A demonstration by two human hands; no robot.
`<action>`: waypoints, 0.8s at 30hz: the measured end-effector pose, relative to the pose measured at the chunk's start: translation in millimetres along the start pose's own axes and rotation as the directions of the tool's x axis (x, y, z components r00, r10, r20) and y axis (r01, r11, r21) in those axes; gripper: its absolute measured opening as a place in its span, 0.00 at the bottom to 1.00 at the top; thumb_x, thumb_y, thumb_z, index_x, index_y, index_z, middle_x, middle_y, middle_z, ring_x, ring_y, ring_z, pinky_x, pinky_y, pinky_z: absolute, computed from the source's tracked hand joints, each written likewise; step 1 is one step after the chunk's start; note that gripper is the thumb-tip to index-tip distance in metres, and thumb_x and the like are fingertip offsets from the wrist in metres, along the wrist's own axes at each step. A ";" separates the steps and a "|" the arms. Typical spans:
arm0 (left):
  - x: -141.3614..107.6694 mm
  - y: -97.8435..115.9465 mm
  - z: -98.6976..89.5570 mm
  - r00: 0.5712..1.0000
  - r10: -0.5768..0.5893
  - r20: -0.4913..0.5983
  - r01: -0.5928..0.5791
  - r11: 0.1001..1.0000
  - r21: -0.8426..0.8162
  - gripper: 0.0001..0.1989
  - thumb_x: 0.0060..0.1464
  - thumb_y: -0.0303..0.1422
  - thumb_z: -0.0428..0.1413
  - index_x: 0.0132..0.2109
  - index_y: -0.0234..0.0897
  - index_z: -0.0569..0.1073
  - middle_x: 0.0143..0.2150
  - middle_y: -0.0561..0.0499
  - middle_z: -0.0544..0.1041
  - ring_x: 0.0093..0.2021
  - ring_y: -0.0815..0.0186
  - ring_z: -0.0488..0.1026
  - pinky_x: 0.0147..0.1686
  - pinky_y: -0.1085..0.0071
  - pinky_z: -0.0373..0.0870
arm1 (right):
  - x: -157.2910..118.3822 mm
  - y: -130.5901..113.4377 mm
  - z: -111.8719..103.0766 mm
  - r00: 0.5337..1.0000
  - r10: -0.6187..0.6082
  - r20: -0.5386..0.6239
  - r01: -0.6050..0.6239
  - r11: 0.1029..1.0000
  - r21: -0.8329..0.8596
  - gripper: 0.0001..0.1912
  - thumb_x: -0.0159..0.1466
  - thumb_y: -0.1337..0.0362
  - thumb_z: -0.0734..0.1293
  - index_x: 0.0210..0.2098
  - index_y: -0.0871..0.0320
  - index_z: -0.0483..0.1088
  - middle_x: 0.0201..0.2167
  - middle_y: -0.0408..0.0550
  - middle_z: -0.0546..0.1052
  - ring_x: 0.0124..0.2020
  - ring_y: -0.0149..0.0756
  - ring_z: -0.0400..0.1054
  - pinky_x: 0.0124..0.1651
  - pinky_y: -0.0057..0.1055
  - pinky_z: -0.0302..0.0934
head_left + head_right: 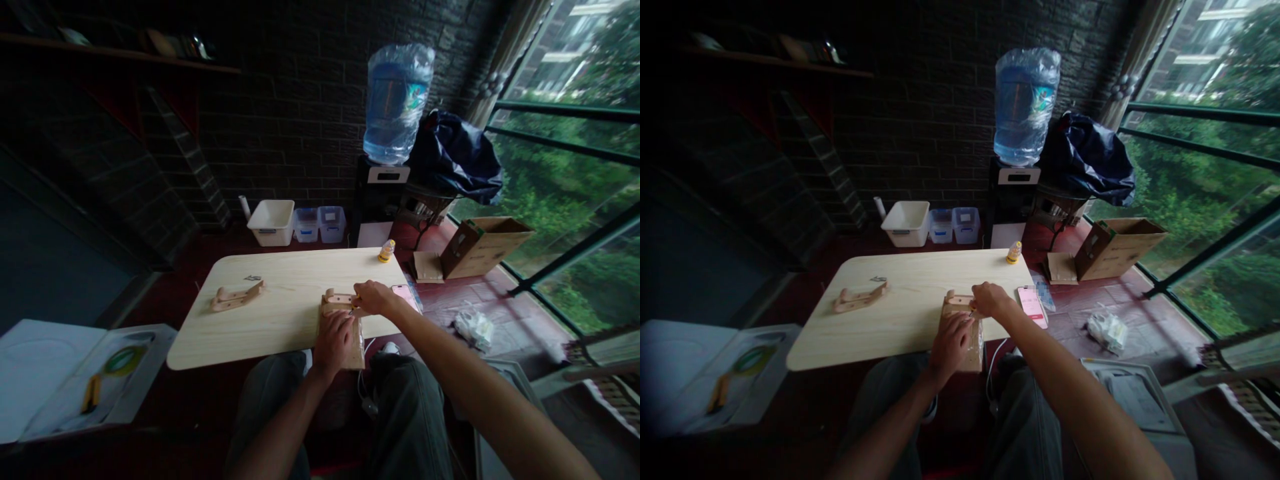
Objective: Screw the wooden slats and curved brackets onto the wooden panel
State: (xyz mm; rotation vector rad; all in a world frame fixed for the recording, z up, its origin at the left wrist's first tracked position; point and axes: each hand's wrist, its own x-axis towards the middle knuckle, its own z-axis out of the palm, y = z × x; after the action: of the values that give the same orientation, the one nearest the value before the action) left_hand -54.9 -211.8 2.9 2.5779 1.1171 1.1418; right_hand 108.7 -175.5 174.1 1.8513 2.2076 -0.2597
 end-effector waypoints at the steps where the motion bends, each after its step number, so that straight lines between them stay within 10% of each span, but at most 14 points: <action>1: 0.0 0.0 -0.1 1.000 0.000 0.000 0.000 1.000 -0.002 0.20 0.59 0.21 0.53 0.56 0.39 0.75 0.58 0.44 0.76 0.63 0.56 0.70 0.65 0.51 0.69 | 0.1 0.2 2.0 1.000 0.008 -0.004 -0.008 1.000 0.007 0.20 0.71 0.55 0.61 0.53 0.63 0.72 0.48 0.66 0.80 0.50 0.51 0.77 0.46 0.37 0.69; 24: -1.7 -3.4 7.1 1.000 0.011 -0.014 -0.011 1.000 0.004 0.22 0.59 0.21 0.51 0.57 0.41 0.74 0.59 0.46 0.76 0.63 0.58 0.70 0.64 0.52 0.70 | 10.6 7.3 -10.0 0.992 -0.063 0.113 0.054 0.995 0.082 0.23 0.65 0.61 0.67 0.57 0.65 0.71 0.50 0.64 0.80 0.50 0.49 0.78 0.44 0.33 0.69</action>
State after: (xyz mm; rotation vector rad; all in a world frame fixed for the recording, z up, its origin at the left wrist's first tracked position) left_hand -52.8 -209.2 -4.3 2.5869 1.1105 1.1625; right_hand 113.4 -161.3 180.6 1.7642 2.2041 -0.4592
